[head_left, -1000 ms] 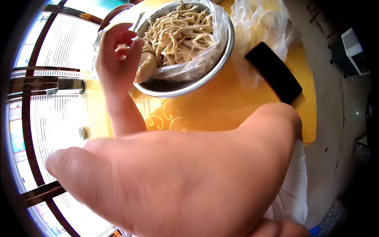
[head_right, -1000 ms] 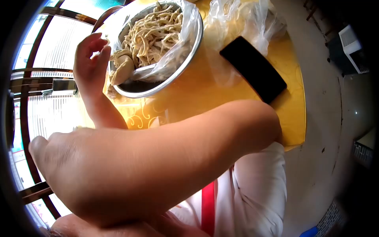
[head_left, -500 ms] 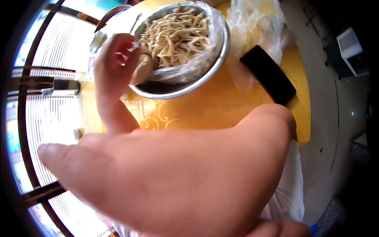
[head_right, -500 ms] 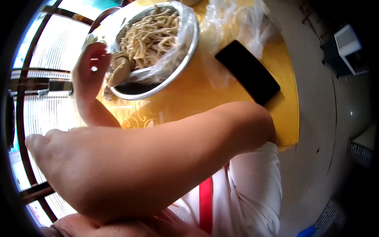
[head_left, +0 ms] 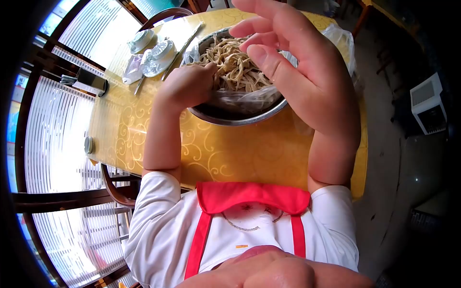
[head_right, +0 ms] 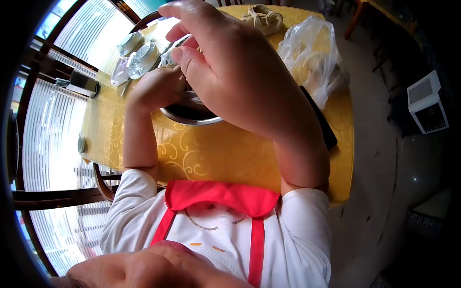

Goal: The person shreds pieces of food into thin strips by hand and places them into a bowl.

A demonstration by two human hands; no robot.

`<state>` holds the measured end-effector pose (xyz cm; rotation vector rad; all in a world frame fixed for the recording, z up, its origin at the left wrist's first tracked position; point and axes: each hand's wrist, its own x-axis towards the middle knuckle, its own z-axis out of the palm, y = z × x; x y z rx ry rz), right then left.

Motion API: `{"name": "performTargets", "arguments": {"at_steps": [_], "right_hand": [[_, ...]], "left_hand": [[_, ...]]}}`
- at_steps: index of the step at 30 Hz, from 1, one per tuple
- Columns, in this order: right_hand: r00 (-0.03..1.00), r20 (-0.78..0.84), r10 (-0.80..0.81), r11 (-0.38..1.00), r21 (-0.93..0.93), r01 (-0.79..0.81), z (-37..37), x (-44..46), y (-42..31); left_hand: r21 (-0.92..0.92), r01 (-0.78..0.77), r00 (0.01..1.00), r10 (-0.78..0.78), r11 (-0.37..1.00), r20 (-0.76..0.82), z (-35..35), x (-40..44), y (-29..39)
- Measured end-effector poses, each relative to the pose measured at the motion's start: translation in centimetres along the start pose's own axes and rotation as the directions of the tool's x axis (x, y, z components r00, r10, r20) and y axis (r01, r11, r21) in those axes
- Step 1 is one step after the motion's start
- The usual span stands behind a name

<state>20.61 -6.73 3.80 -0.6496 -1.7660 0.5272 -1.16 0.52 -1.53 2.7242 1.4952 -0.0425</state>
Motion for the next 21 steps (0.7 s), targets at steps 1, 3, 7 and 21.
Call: {"name": "performTargets", "arguments": {"at_steps": [1,3,7,21], "right_hand": [[1.0,0.004,0.003,1.0,0.004,-0.003,0.0,0.1,0.0],[1.0,0.028,0.008,1.0,0.012,-0.008,-0.1,0.3,0.1],[0.994,0.102,0.046,0.999,-0.008,-0.045,0.0,0.6,-0.4],[0.905,0.225,0.36,0.905,0.149,-0.397,2.5,1.5,4.9]], "left_hand": [[-0.051,-0.011,1.0,0.011,0.999,-0.001,-0.4,-0.2,-0.2],[-0.199,-0.075,0.997,0.07,0.977,-0.03,-1.3,-0.7,-1.7],[-0.652,-0.085,0.995,0.028,0.754,-0.097,-3.1,-2.0,-4.4],[-0.776,-0.61,0.79,-0.048,-0.161,-0.611,-2.3,-0.4,0.9]]}}
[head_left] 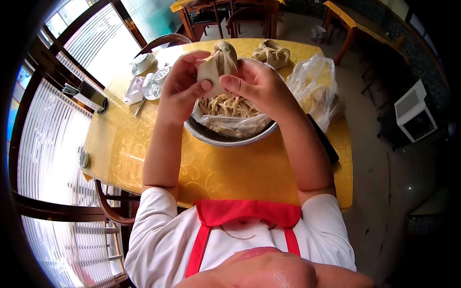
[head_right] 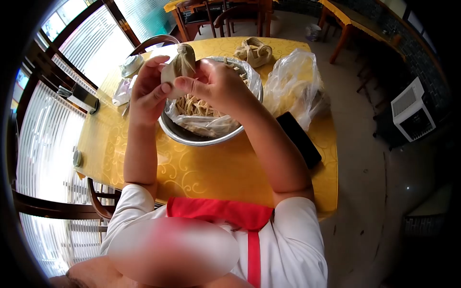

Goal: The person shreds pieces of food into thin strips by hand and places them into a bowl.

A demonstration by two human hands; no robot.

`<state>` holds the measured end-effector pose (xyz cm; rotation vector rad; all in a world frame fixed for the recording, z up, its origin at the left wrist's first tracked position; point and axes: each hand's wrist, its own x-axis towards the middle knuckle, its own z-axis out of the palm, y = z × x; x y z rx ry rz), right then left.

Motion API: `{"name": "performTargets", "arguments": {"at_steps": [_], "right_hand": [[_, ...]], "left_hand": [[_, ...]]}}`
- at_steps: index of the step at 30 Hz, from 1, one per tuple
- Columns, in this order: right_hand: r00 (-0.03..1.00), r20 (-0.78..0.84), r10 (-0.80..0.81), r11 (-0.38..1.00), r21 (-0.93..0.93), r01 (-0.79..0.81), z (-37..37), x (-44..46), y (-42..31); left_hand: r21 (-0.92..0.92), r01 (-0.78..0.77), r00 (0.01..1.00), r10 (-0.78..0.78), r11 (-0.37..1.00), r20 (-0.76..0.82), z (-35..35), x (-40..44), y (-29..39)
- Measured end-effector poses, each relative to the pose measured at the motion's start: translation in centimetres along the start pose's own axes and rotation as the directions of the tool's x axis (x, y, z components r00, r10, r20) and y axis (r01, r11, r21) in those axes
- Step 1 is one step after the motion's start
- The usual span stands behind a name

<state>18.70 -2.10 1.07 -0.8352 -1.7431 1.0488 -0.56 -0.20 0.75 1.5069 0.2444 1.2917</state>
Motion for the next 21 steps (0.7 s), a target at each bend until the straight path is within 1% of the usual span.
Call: {"name": "performTargets", "arguments": {"at_steps": [2,3,6,7,8,10,11,14,17,18,19,20,21], "right_hand": [[0.995,-0.09,-0.035,0.997,-0.067,0.029,0.2,0.3,0.4],[0.994,-0.106,-0.032,0.998,-0.065,0.025,0.4,0.4,0.4],[0.984,-0.118,-0.133,0.991,-0.048,0.128,1.2,0.4,0.5],[0.978,-0.131,-0.161,0.983,-0.106,0.148,1.5,0.6,0.7],[0.977,-0.129,-0.171,0.976,-0.155,0.15,1.6,0.6,0.8],[0.973,-0.13,-0.189,0.956,-0.251,0.152,1.8,0.6,0.7],[0.969,-0.162,-0.187,0.944,-0.302,0.132,1.9,0.4,0.3],[0.972,-0.148,-0.183,0.954,-0.267,0.139,1.8,0.2,-0.2],[0.967,-0.128,-0.219,0.97,-0.141,0.2,1.1,0.4,0.6],[0.965,-0.163,-0.204,0.976,-0.115,0.187,0.9,0.5,0.5],[0.962,-0.196,-0.189,0.981,-0.088,0.175,0.8,0.6,0.4],[0.958,-0.228,-0.174,0.985,-0.062,0.164,0.7,0.6,0.3],[0.96,-0.228,-0.161,0.983,0.045,0.176,0.6,0.6,0.3]], "left_hand": [[0.221,-0.064,0.997,0.07,0.973,-0.023,0.8,-0.2,0.1],[0.336,-0.102,0.993,0.117,0.936,-0.025,0.4,-0.3,-0.1],[0.324,-0.015,0.992,0.055,0.946,-0.116,0.6,-0.4,-0.2],[0.378,0.035,0.985,0.031,0.925,-0.168,0.3,-0.3,-0.5],[0.347,0.127,0.98,-0.063,0.929,-0.191,0.6,-0.3,-0.3],[0.27,0.258,0.961,-0.218,0.928,-0.171,0.6,-0.2,0.1],[0.211,0.26,0.961,-0.23,0.942,-0.155,0.4,-0.1,-0.1],[0.12,0.167,0.981,-0.152,0.979,-0.122,0.4,0.0,-0.7],[0.211,0.13,0.985,-0.102,0.969,-0.136,0.6,-0.1,-0.4],[0.437,0.093,0.986,-0.022,0.895,-0.164,0.9,-0.1,-0.1],[0.638,0.062,0.983,0.063,0.767,-0.171,1.4,-0.3,0.2],[0.804,0.041,0.976,0.148,0.594,-0.159,1.7,-0.4,0.4],[0.926,-0.057,0.958,0.283,0.373,-0.055,1.8,-0.5,0.1]]}}
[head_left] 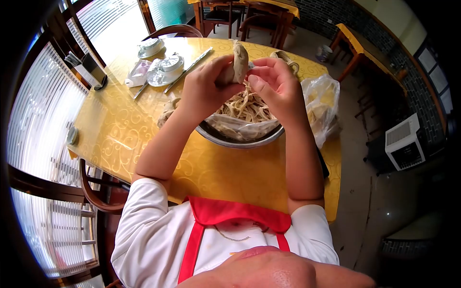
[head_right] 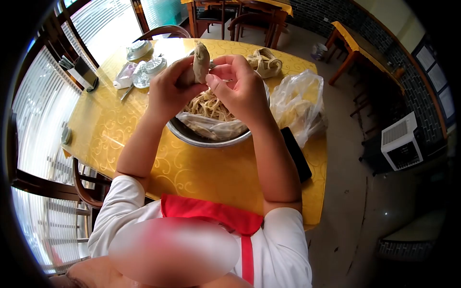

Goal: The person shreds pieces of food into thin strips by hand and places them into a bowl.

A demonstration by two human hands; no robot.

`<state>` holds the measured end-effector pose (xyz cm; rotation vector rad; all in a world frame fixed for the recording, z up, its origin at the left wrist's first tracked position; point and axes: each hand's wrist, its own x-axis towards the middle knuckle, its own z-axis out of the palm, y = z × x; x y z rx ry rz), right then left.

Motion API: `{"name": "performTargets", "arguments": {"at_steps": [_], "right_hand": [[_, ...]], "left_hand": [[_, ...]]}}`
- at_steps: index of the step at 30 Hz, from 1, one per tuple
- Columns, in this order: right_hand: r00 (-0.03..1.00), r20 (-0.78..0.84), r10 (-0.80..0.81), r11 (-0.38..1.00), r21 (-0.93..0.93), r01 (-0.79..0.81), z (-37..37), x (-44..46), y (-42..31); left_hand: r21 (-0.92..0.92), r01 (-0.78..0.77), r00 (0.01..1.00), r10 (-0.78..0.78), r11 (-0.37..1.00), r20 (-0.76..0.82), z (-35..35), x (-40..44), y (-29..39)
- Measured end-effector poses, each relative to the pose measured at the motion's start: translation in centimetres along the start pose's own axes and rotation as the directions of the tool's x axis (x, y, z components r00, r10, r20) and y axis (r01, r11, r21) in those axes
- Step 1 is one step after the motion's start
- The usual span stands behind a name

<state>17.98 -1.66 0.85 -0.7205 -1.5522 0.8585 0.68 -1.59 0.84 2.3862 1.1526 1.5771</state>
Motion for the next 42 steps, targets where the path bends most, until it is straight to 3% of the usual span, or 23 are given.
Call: {"name": "performTargets", "arguments": {"at_steps": [3,4,8,12,15,18,23,29,31,34,37,42], "right_hand": [[0.987,-0.08,-0.143,0.952,-0.285,0.115,1.1,-0.4,-0.6],[0.991,-0.086,-0.103,0.938,-0.341,0.068,1.3,-0.5,-0.8],[0.991,-0.073,-0.108,0.978,-0.188,0.093,0.6,0.0,0.1],[0.994,-0.092,-0.062,0.996,-0.065,0.056,0.4,-0.1,-0.3],[0.995,-0.1,-0.027,0.999,-0.02,0.025,0.5,-0.1,-0.2],[0.993,-0.108,-0.047,0.999,-0.023,0.045,0.7,-0.1,0.5],[0.995,-0.096,0.023,0.997,0.07,-0.016,0.8,-0.2,0.2],[0.999,-0.048,0.005,0.997,-0.08,-0.009,0.8,-0.1,0.7],[0.996,-0.041,-0.08,0.978,-0.199,0.07,0.9,0.0,1.2],[0.959,-0.064,-0.277,0.857,-0.468,0.216,1.0,-0.1,0.7],[0.903,-0.058,-0.426,0.737,-0.601,0.309,0.9,-0.1,0.1],[0.906,-0.019,-0.423,0.692,-0.652,0.31,0.3,-0.2,-0.2]], "left_hand": [[0.18,-0.172,0.981,0.185,0.969,-0.056,1.2,-0.6,-0.5],[0.19,-0.228,0.97,0.239,0.955,-0.036,1.3,-0.7,-0.3],[0.078,-0.195,0.978,0.2,0.978,-0.055,1.0,-0.5,0.9],[-0.256,0.087,0.995,-0.099,0.963,-0.032,0.6,-0.8,1.3],[-0.605,0.264,0.958,-0.28,0.751,0.07,1.2,-0.7,0.5],[-0.717,0.375,0.921,-0.328,0.588,0.212,1.8,-0.8,-1.0],[-0.7,0.309,0.95,-0.248,0.643,0.192,1.7,-1.1,-1.0],[-0.536,0.264,0.964,-0.206,0.801,0.168,1.5,-0.8,-1.1],[-0.542,0.275,0.961,-0.243,0.794,0.131,1.5,-0.8,-0.6],[-0.437,0.366,0.929,-0.291,0.822,0.23,1.5,-0.8,-1.3],[-0.164,-0.021,0.998,0.03,0.986,0.055,1.4,-0.9,-0.4],[-0.101,-0.09,0.996,0.092,0.991,0.015,1.4,-1.0,0.2]]}}
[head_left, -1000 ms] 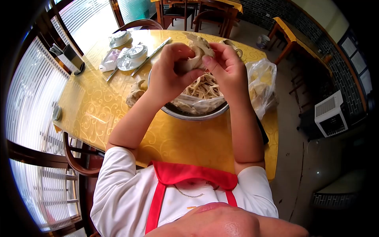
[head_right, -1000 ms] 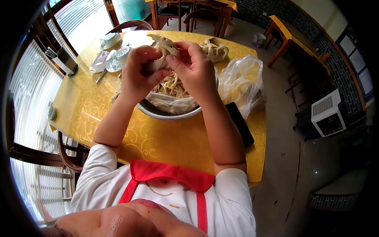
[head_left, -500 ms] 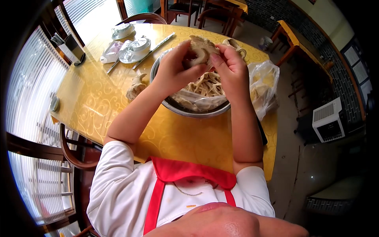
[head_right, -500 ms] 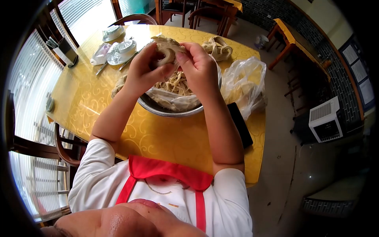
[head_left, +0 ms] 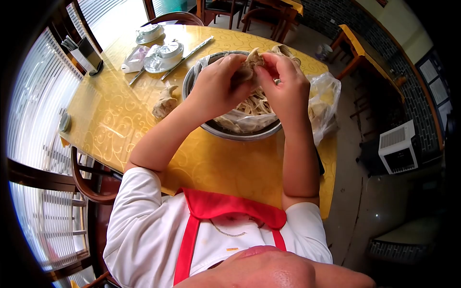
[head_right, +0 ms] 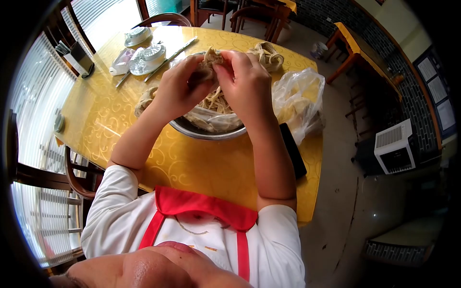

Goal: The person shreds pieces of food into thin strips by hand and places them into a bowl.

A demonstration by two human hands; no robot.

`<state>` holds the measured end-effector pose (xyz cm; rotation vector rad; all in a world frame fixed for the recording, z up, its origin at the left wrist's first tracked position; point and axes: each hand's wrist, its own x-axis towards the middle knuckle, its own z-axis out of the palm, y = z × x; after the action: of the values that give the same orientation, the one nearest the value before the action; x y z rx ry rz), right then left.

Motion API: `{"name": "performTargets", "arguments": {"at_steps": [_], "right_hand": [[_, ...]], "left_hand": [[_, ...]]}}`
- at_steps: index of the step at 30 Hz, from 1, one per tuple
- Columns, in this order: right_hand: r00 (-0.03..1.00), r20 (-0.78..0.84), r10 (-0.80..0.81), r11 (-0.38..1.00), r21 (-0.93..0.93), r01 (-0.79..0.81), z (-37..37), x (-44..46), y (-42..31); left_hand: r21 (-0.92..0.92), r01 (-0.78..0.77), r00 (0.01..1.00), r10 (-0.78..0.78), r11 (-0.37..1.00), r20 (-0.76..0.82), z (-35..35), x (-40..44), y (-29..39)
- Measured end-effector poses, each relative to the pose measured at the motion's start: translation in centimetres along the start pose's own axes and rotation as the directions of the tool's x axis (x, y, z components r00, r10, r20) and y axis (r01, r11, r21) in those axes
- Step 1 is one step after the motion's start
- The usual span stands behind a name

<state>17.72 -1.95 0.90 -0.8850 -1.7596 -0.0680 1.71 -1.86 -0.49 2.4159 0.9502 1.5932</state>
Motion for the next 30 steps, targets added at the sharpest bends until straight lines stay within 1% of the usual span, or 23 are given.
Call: {"name": "performTargets", "arguments": {"at_steps": [2,5,8,11,14,17,18,20,21,22,23,24,25,26,27,28,29,30], "right_hand": [[0.999,-0.019,-0.038,0.999,-0.015,0.038,0.3,0.0,0.0],[0.994,-0.068,-0.091,0.994,-0.074,0.086,0.8,-0.2,0.5],[0.994,-0.09,-0.056,0.996,-0.076,0.049,1.0,-0.2,0.6],[0.977,0.002,0.215,0.97,0.113,-0.214,0.6,-0.1,0.2],[0.893,0.119,0.435,0.824,0.347,-0.448,0.4,0.0,0.4],[0.87,0.169,0.464,0.697,0.536,-0.476,0.7,-0.1,1.2],[0.888,0.155,0.434,0.727,0.522,-0.446,0.6,-0.1,1.1],[0.92,0.129,0.371,0.783,0.488,-0.385,0.8,0.1,0.7],[0.934,0.163,0.319,0.811,0.464,-0.358,0.9,0.0,0.8],[0.943,0.191,0.271,0.839,0.434,-0.329,1.0,0.0,1.2],[0.951,0.205,0.233,0.874,0.385,-0.297,0.4,-0.1,1.5],[0.96,0.206,0.191,0.898,0.358,-0.256,-0.1,0.0,1.2],[0.964,0.208,0.165,0.924,0.309,-0.225,-0.1,-0.1,0.8],[0.978,0.156,0.137,0.942,0.285,-0.177,0.1,-0.3,0.8],[0.984,0.153,0.095,0.947,0.291,-0.137,0.0,-0.2,0.6],[0.997,0.075,0.035,0.952,0.3,-0.056,0.3,-0.3,0.8],[0.993,0.099,0.059,0.955,0.285,-0.085,0.1,-0.3,0.8],[0.997,0.07,-0.01,0.966,0.257,-0.009,0.3,-0.3,1.4]], "left_hand": [[-0.012,0.022,0.999,-0.022,1.0,0.025,-0.2,0.0,0.1],[-0.021,-0.001,1.0,0.002,1.0,0.018,-0.2,0.0,0.1],[0.055,-0.051,0.998,0.049,0.997,0.043,-0.5,0.1,0.8],[-0.001,-0.092,0.995,0.092,0.996,0.044,-0.3,0.2,0.5],[-0.219,0.071,0.993,-0.049,0.973,0.104,-0.2,-0.1,-0.3],[-0.434,0.297,0.952,-0.227,0.85,0.206,-0.4,0.0,-0.2],[-0.442,0.335,0.94,-0.266,0.832,0.214,-0.2,-0.1,-0.3],[-0.361,0.268,0.963,-0.241,0.893,0.117,0.0,0.0,-0.5],[-0.319,0.233,0.973,-0.222,0.919,0.071,0.2,0.1,-0.7],[-0.191,0.16,0.987,-0.151,0.968,0.06,-0.1,0.0,-1.2],[-0.302,0.175,0.985,-0.167,0.937,0.051,0.0,0.0,-0.8],[-0.337,0.205,0.978,-0.206,0.919,0.034,0.1,-0.2,-0.3],[-0.342,0.166,0.986,-0.157,0.925,0.054,0.0,-0.1,-0.1],[-0.356,0.234,0.972,-0.208,0.905,0.111,-0.2,-0.3,-0.2],[-0.312,0.158,0.987,-0.14,0.937,0.079,0.0,-0.7,-1.2],[-0.337,0.12,0.992,-0.101,0.934,0.075,0.1,-0.7,-1.1],[-0.337,0.178,0.982,-0.147,0.925,0.115,0.0,-0.6,-0.8],[-0.38,0.154,0.987,-0.122,0.912,0.108,0.3,-0.9,-1.9]]}}
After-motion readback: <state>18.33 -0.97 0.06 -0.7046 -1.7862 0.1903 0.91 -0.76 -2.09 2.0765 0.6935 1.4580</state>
